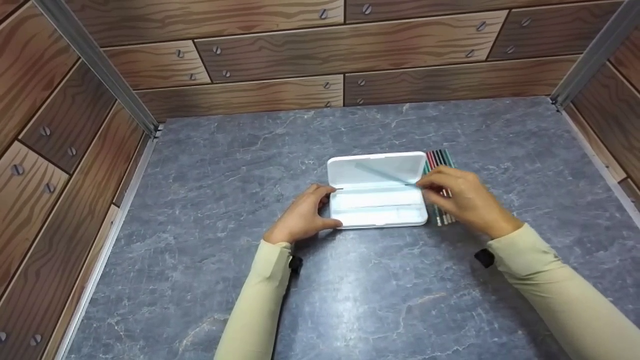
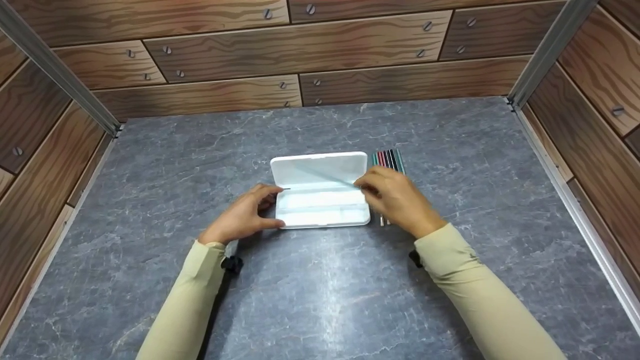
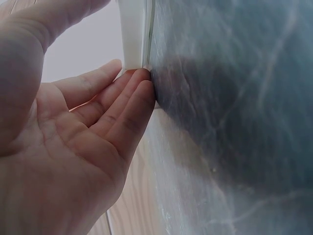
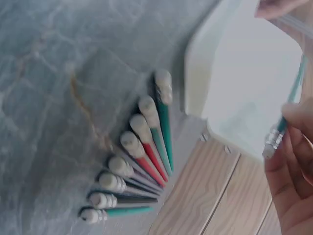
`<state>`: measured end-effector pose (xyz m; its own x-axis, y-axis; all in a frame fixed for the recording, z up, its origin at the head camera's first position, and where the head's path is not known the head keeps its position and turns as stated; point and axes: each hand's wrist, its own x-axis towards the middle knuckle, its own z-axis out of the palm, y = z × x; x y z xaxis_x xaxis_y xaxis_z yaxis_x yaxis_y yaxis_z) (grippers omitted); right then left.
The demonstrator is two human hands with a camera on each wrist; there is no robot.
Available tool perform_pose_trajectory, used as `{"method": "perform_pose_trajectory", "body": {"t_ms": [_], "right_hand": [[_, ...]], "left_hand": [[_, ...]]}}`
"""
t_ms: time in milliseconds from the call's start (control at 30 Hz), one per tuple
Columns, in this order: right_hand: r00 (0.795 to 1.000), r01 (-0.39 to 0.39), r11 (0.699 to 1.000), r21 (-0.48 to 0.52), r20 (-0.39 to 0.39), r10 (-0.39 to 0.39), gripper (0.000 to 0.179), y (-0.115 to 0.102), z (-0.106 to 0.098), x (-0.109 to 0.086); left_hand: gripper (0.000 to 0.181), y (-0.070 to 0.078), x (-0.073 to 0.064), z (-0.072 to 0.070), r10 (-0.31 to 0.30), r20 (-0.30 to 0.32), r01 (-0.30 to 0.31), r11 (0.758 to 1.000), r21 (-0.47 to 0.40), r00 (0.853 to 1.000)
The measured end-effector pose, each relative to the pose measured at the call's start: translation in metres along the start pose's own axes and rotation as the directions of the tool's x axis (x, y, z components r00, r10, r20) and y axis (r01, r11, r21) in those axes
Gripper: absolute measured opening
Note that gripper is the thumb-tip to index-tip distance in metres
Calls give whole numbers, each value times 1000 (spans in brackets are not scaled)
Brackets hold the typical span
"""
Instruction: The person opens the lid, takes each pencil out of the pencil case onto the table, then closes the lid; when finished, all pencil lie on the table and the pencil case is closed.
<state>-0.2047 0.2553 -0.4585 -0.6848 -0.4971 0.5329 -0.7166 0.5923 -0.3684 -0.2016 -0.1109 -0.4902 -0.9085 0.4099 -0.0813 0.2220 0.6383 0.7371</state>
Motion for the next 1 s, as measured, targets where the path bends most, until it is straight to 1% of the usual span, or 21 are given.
{"method": "perform_pose_trajectory", "body": {"t_ms": [67,100,133,200,267,333,467,533,633,767,867,1000], "right_hand": [[997,-63,998,14,-51,64,28,2,-6,0],[992,-102,995,17,-77,104,28,3,-9,0],[984,-146,989,17,-100,147,27,5,-11,-1],[962,-238,971,26,-131,240,24,10,-14,-3],[933,-326,945,33,-149,327,20,16,-15,-6],[899,-408,912,29,-161,407,19,22,-15,-11],[828,-540,842,7,-172,533,22,36,-14,-24],[799,-587,810,-4,-165,578,24,42,-14,-29],[764,-638,770,-29,-146,628,24,49,-14,-35],[713,-699,712,-61,-125,690,24,51,-16,-39],[687,-727,683,-74,-90,721,24,51,-17,-40],[660,-750,657,-75,-24,751,26,52,-18,-42]], "left_hand": [[80,-1,0,0,1,1,-1,1000,-2,1000],[80,-2,0,1,3,0,-3,1000,-3,1000],[80,-2,0,1,5,0,-5,1000,-5,1000],[80,-2,0,0,5,-4,-5,1000,-5,1000],[80,-2,-1,0,6,-4,-6,1000,0,1000],[80,-1,-1,0,5,-4,-5,1000,4,1000],[80,0,0,-1,3,4,-3,1000,9,1000],[80,0,0,-1,-2,6,2,1000,9,1000],[80,1,0,-1,-6,5,6,1000,6,1000],[80,1,0,-1,-2,2,2,1000,6,1000],[80,1,1,0,-3,1,3,1000,7,1000],[80,0,1,0,-5,5,5,1000,8,1000]]}}
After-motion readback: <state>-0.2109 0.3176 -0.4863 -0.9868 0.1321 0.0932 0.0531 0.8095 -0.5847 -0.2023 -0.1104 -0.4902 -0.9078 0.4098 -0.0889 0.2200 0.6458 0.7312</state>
